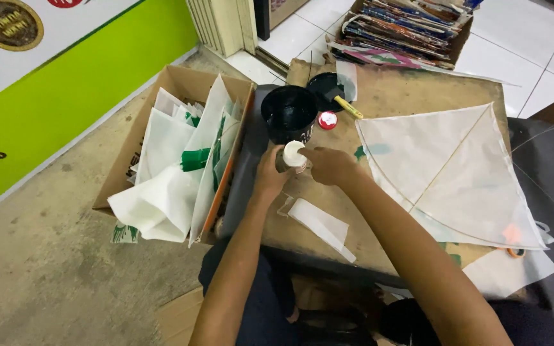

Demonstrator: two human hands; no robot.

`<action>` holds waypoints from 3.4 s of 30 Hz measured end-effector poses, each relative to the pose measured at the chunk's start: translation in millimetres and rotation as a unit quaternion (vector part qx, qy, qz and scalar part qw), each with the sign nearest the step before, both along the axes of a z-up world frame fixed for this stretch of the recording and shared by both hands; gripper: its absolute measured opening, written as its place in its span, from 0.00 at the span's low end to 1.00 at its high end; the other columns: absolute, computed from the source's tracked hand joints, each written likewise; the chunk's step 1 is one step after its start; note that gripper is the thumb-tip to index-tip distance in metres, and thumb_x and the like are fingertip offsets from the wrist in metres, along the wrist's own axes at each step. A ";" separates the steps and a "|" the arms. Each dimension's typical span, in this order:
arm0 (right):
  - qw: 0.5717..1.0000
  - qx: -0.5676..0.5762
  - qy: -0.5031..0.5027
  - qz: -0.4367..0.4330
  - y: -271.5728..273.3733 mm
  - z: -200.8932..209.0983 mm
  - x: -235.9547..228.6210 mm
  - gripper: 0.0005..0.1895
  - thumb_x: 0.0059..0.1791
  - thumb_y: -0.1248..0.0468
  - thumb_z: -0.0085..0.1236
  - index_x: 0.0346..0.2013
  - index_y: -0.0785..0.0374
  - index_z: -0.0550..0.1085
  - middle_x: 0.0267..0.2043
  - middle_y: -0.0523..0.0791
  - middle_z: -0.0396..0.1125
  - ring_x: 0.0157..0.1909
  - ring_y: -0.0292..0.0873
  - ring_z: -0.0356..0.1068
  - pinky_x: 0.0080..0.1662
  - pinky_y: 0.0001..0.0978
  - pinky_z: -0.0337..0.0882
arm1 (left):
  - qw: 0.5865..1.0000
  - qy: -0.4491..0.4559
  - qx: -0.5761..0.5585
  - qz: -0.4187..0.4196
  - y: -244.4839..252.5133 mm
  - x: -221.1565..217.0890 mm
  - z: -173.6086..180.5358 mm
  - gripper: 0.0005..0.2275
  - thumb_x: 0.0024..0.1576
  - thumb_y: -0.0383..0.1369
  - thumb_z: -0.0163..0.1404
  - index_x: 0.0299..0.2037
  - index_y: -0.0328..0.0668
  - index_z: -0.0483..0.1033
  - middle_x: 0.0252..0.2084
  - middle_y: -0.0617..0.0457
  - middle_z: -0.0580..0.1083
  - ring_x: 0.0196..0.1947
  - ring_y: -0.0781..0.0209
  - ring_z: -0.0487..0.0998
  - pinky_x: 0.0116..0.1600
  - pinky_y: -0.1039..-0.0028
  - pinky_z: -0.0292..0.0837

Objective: Assembling a kite by applying glue to the frame and folding the paper edges over to secure them.

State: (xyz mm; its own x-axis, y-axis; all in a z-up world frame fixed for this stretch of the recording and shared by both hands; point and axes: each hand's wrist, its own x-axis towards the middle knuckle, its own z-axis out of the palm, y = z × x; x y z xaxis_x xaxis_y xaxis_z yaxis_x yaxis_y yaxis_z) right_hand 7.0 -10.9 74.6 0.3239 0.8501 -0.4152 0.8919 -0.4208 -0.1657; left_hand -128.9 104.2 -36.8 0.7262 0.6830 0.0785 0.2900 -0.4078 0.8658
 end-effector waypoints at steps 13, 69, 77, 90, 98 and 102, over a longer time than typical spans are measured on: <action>0.995 -0.035 0.090 -0.021 -6.3 -25.5 34.3 0.33 0.50 0.59 0.44 0.72 0.50 0.63 0.60 0.58 0.69 0.59 0.61 0.72 0.55 0.51 0.74 | 0.989 0.017 0.059 -0.133 -15.8 -5.6 32.2 0.27 0.59 0.27 0.53 0.70 0.52 0.61 0.72 0.50 0.61 0.71 0.51 0.61 0.74 0.58 0.58; 0.831 0.157 0.470 -0.253 -61.5 30.7 14.9 0.31 0.45 0.66 0.56 0.64 0.69 0.70 0.45 0.62 0.74 0.39 0.56 0.77 0.51 0.48 0.76 | 0.989 -0.020 0.113 -0.089 -23.3 -6.3 17.7 0.33 0.58 0.33 0.57 0.74 0.48 0.56 0.70 0.42 0.64 0.66 0.43 0.69 0.68 0.57 0.64; 0.871 0.215 0.368 -0.245 -139.0 -2.2 54.1 0.30 0.47 0.66 0.57 0.66 0.64 0.70 0.53 0.62 0.70 0.49 0.60 0.75 0.55 0.51 0.74 | 0.995 -0.007 0.098 0.031 -31.7 -14.0 25.4 0.38 0.59 0.38 0.57 0.77 0.50 0.46 0.70 0.38 0.62 0.69 0.39 0.63 0.67 0.51 0.63; 0.992 0.050 -0.113 -0.035 -256.9 -94.5 40.9 0.37 0.50 0.43 0.46 0.74 0.39 0.56 0.76 0.41 0.45 0.74 0.55 0.48 0.64 0.53 0.61 | 0.904 0.067 0.317 -0.280 -141.0 57.7 16.2 0.14 0.61 0.37 0.45 0.54 0.56 0.79 0.71 0.56 0.64 0.75 0.46 0.55 0.71 0.40 0.49; 0.984 0.012 -0.177 -0.009 -266.6 -89.4 13.3 0.37 0.50 0.38 0.47 0.73 0.39 0.56 0.78 0.45 0.40 0.74 0.56 0.46 0.63 0.51 0.58 | 0.853 0.198 0.356 -0.327 -170.1 92.5 9.2 0.18 0.60 0.34 0.49 0.61 0.62 0.74 0.76 0.53 0.55 0.78 0.43 0.44 0.73 0.35 0.42; 0.982 -0.026 -0.187 0.001 -265.2 -78.0 1.0 0.36 0.54 0.31 0.33 0.73 0.39 0.56 0.79 0.45 0.39 0.75 0.55 0.45 0.63 0.52 0.55 | 0.843 0.241 0.363 -0.315 -173.4 93.4 26.3 0.18 0.61 0.34 0.49 0.62 0.62 0.74 0.76 0.52 0.55 0.78 0.44 0.44 0.74 0.36 0.40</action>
State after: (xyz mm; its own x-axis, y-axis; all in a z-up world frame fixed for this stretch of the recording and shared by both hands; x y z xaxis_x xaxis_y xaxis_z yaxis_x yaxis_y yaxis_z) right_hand 8.0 -276.1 -3.5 0.4604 0.8315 -0.3110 0.8872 -0.4183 0.1949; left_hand -35.5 -69.2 -10.5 0.9939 0.0491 -0.0989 0.0650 -0.9842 0.1645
